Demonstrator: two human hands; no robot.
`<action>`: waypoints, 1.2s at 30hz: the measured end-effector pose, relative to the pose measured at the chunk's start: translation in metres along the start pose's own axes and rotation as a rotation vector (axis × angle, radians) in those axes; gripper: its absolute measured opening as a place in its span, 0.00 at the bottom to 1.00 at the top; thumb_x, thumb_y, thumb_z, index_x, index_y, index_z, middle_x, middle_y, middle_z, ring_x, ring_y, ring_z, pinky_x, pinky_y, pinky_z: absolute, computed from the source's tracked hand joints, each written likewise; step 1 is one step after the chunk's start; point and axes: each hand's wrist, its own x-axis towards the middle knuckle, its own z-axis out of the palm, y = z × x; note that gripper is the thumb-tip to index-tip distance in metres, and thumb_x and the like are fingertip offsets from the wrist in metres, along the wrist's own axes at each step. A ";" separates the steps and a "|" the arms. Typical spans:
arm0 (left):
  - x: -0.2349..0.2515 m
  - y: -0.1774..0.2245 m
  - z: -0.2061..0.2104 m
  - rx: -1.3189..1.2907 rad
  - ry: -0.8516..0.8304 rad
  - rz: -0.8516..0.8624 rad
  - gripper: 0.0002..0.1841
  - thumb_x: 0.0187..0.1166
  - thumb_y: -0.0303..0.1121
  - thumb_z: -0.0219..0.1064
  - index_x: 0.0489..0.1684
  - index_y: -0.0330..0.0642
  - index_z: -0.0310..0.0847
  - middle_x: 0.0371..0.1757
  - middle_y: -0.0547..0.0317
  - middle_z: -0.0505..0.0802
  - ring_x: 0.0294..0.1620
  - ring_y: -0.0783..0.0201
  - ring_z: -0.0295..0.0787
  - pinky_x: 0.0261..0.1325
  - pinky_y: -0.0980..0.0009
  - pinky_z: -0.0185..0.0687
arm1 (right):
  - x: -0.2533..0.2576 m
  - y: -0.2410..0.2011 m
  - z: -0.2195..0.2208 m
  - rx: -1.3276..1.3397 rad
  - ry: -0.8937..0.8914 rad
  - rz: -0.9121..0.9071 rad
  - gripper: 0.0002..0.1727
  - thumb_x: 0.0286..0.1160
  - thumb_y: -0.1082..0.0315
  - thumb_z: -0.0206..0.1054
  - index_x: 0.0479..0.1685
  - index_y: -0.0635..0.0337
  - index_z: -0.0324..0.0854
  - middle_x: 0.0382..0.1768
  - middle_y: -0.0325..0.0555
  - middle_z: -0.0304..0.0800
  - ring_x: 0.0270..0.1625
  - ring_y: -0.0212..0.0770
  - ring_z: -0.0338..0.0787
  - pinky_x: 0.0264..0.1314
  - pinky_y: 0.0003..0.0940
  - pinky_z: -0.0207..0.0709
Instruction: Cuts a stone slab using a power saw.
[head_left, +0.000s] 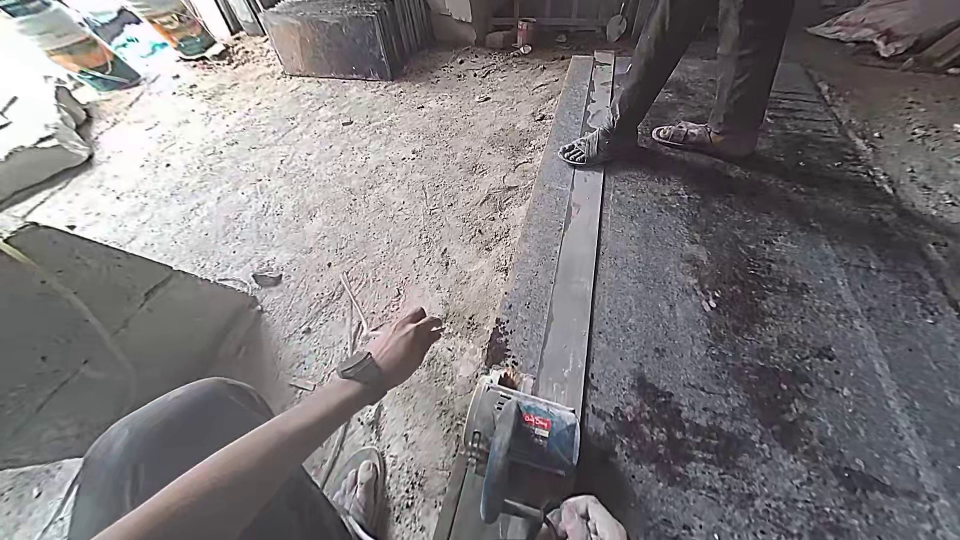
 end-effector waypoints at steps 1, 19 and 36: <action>-0.002 0.000 0.001 -0.041 0.043 -0.005 0.18 0.90 0.38 0.59 0.64 0.34 0.85 0.56 0.35 0.90 0.59 0.39 0.89 0.68 0.42 0.80 | 0.004 -0.006 0.002 -0.016 0.030 -0.036 0.18 0.86 0.62 0.61 0.53 0.73 0.83 0.39 0.54 0.93 0.40 0.40 0.94 0.49 0.38 0.89; -0.006 0.010 0.080 -0.100 -0.616 -0.130 0.17 0.91 0.33 0.53 0.63 0.31 0.81 0.65 0.31 0.86 0.69 0.34 0.84 0.71 0.37 0.76 | 0.041 -0.037 0.123 -0.279 0.258 0.087 0.48 0.72 0.29 0.61 0.74 0.67 0.76 0.54 0.50 0.93 0.57 0.36 0.92 0.65 0.39 0.83; -0.038 0.022 0.104 -0.335 -0.603 -0.183 0.19 0.91 0.33 0.51 0.72 0.33 0.76 0.69 0.34 0.83 0.68 0.38 0.85 0.70 0.43 0.79 | 0.070 -0.025 0.164 -0.155 0.626 -0.074 0.34 0.76 0.45 0.67 0.57 0.75 0.80 0.32 0.41 0.89 0.29 0.22 0.87 0.39 0.20 0.85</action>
